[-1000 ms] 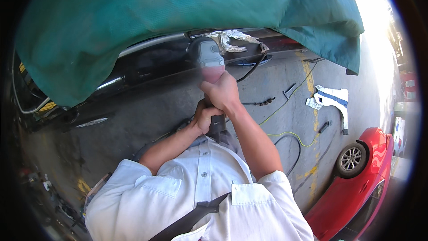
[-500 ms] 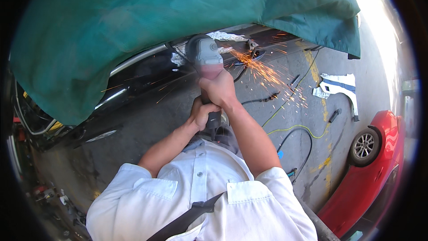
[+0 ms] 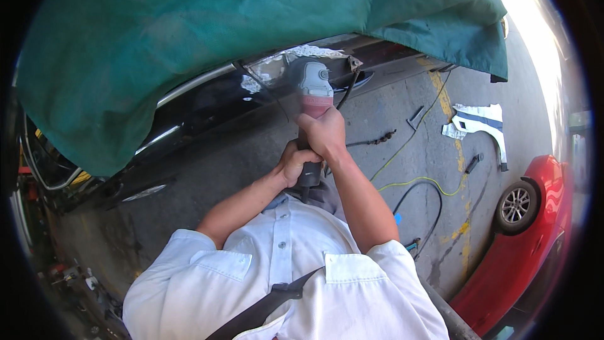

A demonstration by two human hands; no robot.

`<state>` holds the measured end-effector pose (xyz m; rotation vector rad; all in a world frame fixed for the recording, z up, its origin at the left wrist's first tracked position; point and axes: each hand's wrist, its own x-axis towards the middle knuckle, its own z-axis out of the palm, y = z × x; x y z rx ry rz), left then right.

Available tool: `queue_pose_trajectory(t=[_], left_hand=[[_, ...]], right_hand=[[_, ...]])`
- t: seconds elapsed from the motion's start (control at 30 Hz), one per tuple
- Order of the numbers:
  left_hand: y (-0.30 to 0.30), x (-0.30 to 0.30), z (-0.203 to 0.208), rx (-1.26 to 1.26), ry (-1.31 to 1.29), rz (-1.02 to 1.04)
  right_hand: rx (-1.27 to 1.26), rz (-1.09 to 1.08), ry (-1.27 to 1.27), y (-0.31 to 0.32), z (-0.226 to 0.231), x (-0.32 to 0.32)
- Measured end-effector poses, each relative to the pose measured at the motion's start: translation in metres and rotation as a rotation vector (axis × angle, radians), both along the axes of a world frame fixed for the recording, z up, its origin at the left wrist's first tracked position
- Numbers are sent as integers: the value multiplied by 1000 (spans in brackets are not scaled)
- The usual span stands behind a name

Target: The person uses an angle grinder to remove material from a car panel, producing sparks. They then use a hammer to tap the area and a pneumatic tool to further work the panel.

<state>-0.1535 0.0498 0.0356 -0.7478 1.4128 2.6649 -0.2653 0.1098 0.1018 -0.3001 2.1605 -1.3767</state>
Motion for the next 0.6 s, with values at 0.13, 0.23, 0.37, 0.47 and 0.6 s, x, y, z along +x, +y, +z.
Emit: queue_pose_trajectory(t=[0.13, 0.23, 0.37, 0.47, 0.6], left_hand=[[-2, -6, -4, -42, 33, 76], [-9, -15, -6, -20, 28, 6], [5, -11, -9, 116, 21, -59], [28, 11, -14, 65, 10, -41], [40, 32, -27, -125, 35, 59]], right_hand=[[-51, 56, 67, -10, -6, -8], [-18, 22, 42, -14, -6, -16], [92, 8, 35, 4, -3, -10], [154, 62, 68, 19, -6, 9], [88, 138, 16, 22, -18, 23]])
